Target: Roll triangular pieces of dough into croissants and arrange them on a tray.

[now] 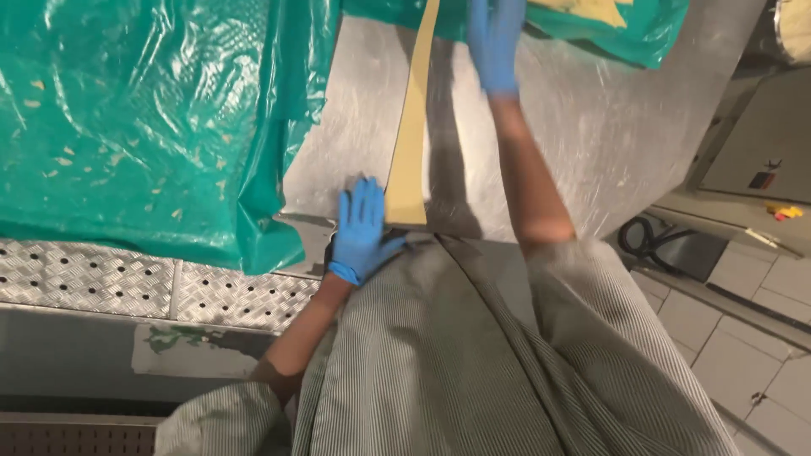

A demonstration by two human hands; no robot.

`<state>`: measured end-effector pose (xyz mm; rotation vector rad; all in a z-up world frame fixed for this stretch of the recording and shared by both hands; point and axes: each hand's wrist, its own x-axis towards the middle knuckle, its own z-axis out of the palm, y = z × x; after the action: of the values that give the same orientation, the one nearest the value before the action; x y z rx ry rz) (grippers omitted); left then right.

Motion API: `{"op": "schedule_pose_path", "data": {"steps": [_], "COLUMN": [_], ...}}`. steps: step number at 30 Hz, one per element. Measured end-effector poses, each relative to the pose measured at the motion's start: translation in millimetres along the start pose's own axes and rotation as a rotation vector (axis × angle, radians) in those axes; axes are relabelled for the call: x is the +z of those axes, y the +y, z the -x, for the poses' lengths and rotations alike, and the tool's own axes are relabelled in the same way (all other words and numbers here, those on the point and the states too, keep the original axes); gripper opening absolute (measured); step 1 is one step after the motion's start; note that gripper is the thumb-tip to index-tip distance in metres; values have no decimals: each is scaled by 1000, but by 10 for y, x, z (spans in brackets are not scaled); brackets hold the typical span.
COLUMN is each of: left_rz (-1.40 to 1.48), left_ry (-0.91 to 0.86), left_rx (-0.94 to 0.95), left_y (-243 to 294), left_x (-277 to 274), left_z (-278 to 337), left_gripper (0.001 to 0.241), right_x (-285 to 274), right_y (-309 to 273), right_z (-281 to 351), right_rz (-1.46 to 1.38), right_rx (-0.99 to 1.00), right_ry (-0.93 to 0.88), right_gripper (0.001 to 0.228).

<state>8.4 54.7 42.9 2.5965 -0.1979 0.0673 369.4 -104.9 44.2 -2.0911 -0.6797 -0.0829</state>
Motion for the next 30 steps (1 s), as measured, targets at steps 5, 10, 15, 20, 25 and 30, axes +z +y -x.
{"op": "schedule_pose_path", "data": {"steps": [5, 10, 15, 20, 25, 30], "left_rz": [34, -164, -156, -146, -136, -159], "left_ry": [-189, -185, -193, -156, -163, -139], "left_rx": [-70, -27, -8, 197, 197, 150], "left_y": [-238, -251, -289, -322, -198, -148], "left_x": [74, 277, 308, 620, 659, 685], "left_z": [175, 262, 370, 720, 662, 602], "left_gripper": [113, 108, 104, 88, 82, 82], "right_x": [-70, 318, 171, 387, 547, 588], "right_y": [-1325, -1367, -1431, -1028, -996, -1094], "right_z": [2275, 3240, 3260, 3761, 3681, 3558], "right_rz": [376, 545, 384, 645, 695, 686], "right_rx": [79, 122, 166, -114, -112, -38], "right_ry": [-454, -471, -450, -590, -551, -552], "right_gripper": [76, 91, 88, 80, 76, 80]}}
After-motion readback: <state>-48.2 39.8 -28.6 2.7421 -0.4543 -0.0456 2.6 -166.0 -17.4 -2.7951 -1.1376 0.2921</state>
